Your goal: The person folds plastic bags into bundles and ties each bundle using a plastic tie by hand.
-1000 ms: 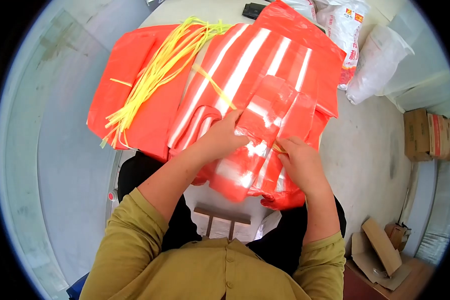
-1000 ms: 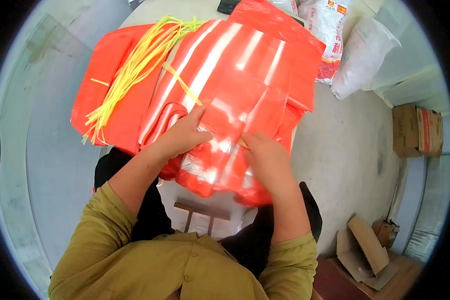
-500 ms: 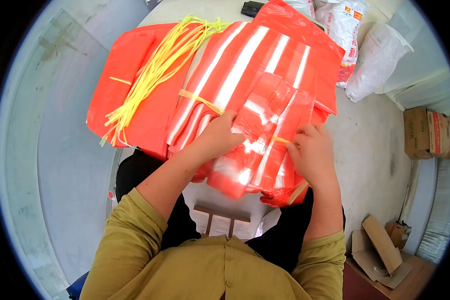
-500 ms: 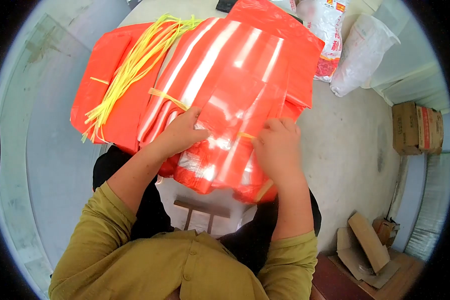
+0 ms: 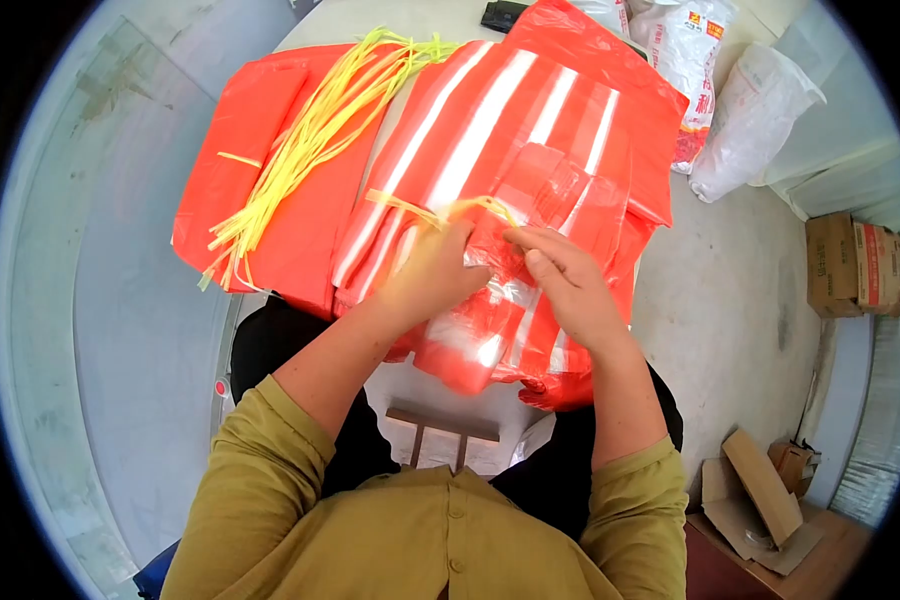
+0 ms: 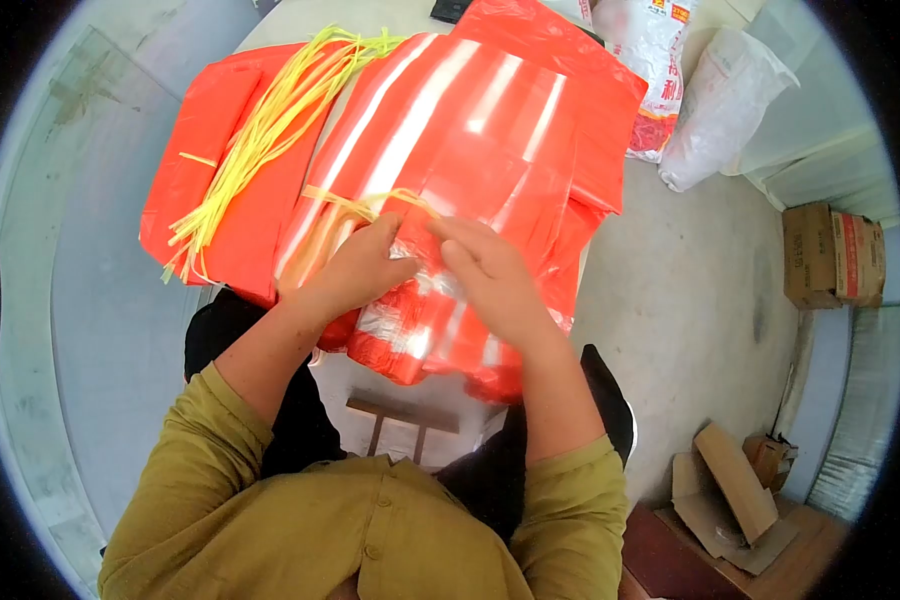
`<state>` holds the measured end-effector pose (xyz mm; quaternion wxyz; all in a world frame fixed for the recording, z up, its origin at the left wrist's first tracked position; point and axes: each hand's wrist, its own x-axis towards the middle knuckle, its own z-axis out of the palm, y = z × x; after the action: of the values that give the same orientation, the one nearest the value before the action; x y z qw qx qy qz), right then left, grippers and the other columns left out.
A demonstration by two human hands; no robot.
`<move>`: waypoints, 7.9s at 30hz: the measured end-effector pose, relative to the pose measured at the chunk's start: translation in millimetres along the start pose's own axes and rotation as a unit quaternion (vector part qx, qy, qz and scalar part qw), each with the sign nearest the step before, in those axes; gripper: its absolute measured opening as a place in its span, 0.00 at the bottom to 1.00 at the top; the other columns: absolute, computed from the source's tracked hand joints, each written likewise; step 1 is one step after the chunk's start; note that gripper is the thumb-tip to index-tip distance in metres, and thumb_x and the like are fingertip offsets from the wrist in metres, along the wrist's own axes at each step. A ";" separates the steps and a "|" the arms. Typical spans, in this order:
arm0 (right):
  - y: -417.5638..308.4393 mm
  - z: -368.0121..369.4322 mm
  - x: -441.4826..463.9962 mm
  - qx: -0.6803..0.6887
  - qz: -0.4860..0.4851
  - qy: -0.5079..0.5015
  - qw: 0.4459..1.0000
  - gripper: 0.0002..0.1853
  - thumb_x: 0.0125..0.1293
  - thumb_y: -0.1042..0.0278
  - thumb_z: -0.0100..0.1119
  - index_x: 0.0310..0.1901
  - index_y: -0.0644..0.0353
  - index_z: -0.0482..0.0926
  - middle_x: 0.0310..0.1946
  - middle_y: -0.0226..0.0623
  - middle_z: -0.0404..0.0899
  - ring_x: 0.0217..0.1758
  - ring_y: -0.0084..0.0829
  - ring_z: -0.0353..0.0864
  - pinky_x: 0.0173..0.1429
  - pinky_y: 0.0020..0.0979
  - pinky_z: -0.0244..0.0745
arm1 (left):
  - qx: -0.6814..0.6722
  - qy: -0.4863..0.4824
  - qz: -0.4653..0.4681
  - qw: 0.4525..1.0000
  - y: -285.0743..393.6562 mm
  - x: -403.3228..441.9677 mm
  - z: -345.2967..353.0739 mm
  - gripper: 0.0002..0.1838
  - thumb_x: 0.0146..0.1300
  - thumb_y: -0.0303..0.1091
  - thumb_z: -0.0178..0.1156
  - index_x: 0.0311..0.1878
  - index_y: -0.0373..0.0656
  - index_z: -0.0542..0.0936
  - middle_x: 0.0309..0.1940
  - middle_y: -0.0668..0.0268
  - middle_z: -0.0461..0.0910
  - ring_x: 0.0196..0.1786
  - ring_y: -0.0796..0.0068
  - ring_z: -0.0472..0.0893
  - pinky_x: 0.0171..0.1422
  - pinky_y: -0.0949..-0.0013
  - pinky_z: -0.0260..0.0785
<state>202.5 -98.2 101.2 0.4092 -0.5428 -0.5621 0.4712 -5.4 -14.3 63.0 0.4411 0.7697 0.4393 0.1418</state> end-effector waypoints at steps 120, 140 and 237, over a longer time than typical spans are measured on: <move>-4.6 54.1 18.5 -0.223 0.041 0.068 0.972 0.09 0.71 0.63 0.68 0.38 0.59 0.83 0.35 0.45 0.83 0.36 0.44 0.83 0.43 0.43 0.78 | -0.196 -0.073 0.163 0.964 8.2 -20.6 -49.0 0.13 0.76 0.32 0.66 0.34 0.38 0.78 0.32 0.71 0.76 0.36 0.81 0.72 0.40 0.70 0.65; 1.9 46.1 17.9 0.056 0.104 0.082 0.990 0.09 0.71 0.74 0.67 0.51 0.62 0.84 0.36 0.32 0.84 0.37 0.20 0.80 0.42 0.27 0.78 | -0.191 0.024 -0.022 0.981 12.2 -10.8 -27.6 0.07 0.74 0.31 0.70 0.40 0.39 0.84 0.30 0.75 0.75 0.34 0.85 0.75 0.36 0.73 0.69; -17.0 40.2 -10.2 0.037 0.120 0.066 0.990 0.30 0.81 0.68 0.57 0.80 0.59 0.62 0.70 0.47 0.74 0.62 0.31 0.80 0.67 0.35 0.76 | -0.609 -0.078 -0.245 0.750 -1.9 -66.2 -37.0 0.24 0.83 0.45 0.58 0.71 0.40 0.73 0.62 0.57 0.82 0.62 0.63 0.85 0.66 0.54 0.82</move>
<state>160.4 -111.2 109.3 0.4058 -0.6203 -0.4468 0.5010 -66.9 -46.5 93.8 0.8690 0.2120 0.3972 0.2055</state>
